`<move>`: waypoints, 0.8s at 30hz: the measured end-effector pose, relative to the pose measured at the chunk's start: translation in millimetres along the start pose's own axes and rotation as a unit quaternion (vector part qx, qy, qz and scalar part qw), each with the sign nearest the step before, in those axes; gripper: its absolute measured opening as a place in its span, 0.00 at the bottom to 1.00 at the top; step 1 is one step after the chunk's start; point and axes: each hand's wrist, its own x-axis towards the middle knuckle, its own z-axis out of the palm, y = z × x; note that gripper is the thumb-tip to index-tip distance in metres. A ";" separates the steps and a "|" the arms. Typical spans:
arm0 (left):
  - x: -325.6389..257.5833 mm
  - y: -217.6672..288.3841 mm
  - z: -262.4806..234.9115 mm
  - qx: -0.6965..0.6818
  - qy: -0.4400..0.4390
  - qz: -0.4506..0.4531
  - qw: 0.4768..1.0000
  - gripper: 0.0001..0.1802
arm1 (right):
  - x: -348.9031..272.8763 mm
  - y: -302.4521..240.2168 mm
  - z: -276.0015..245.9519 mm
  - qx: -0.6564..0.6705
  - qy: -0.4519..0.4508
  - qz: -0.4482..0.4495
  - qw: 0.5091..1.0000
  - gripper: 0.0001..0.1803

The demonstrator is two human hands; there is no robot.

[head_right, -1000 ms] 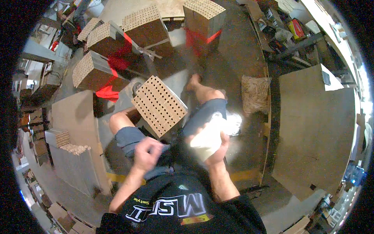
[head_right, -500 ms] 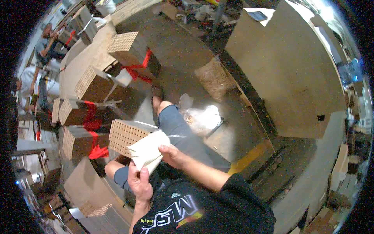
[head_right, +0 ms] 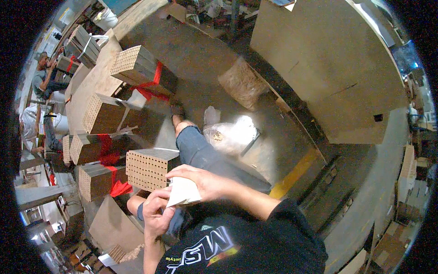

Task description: The person picks up wooden pegs from a bag and inserts them into the holes of a wooden grid block by hand.

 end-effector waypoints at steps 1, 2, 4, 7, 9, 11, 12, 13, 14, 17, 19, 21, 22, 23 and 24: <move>4.2 -1.5 0.6 0.001 -0.001 -0.003 1.000 0.03 | -0.2 -0.1 -1.4 0.001 0.004 0.023 1.000 0.42; 8.7 -3.0 1.0 -0.002 0.004 0.003 1.000 0.04 | -0.6 0.8 -2.7 0.002 0.008 0.046 0.999 0.38; 17.3 -4.8 1.8 -0.002 0.010 0.005 1.000 0.05 | -2.1 7.0 -6.1 0.034 0.032 0.053 0.998 0.35; 35.4 -10.0 -0.8 -0.025 0.019 -0.029 0.999 0.11 | -10.9 26.1 -16.5 0.096 0.095 0.099 0.986 0.30; 53.4 -20.7 -11.5 0.029 0.042 -0.031 0.998 0.12 | -7.0 38.8 -37.0 0.107 0.157 0.118 0.975 0.20; 70.5 -40.2 -26.0 0.126 0.059 -0.070 0.988 0.13 | -1.7 47.0 -72.1 0.054 0.204 0.156 0.965 0.24; 78.3 -52.8 -34.2 0.170 0.072 -0.103 0.977 0.13 | -5.3 70.5 -88.1 0.026 0.219 0.164 0.961 0.33; 83.3 -72.3 -43.0 0.195 0.083 -0.122 0.970 0.13 | -5.0 84.4 -105.5 -0.036 0.228 0.213 0.949 0.32; 88.6 -93.2 -52.7 0.219 0.093 -0.143 0.961 0.12 | -2.3 99.8 -123.4 -0.097 0.233 0.262 0.932 0.31; 92.3 -143.9 -77.2 0.266 0.135 -0.215 0.930 0.12 | -0.9 177.7 -168.8 -0.085 0.247 0.302 0.917 0.22; 84.5 -175.4 -97.5 0.298 0.181 -0.238 0.907 0.12 | -4.4 239.6 -195.6 -0.123 0.219 0.328 0.911 0.18; 66.9 -197.0 -122.8 0.335 0.236 -0.291 0.865 0.13 | 5.8 286.6 -214.6 -0.187 0.169 0.356 0.900 0.18; 52.8 -203.5 -136.8 0.356 0.261 -0.331 0.834 0.14 | 8.9 311.2 -224.3 -0.228 0.138 0.348 0.899 0.19; 22.7 -212.9 -156.3 0.365 0.271 -0.377 0.807 0.15 | 12.0 336.1 -230.8 -0.214 0.130 0.372 0.894 0.20; -10.8 -218.0 -174.3 0.375 0.279 -0.421 0.777 0.17 | 14.1 364.0 -238.7 -0.227 0.093 0.383 0.891 0.22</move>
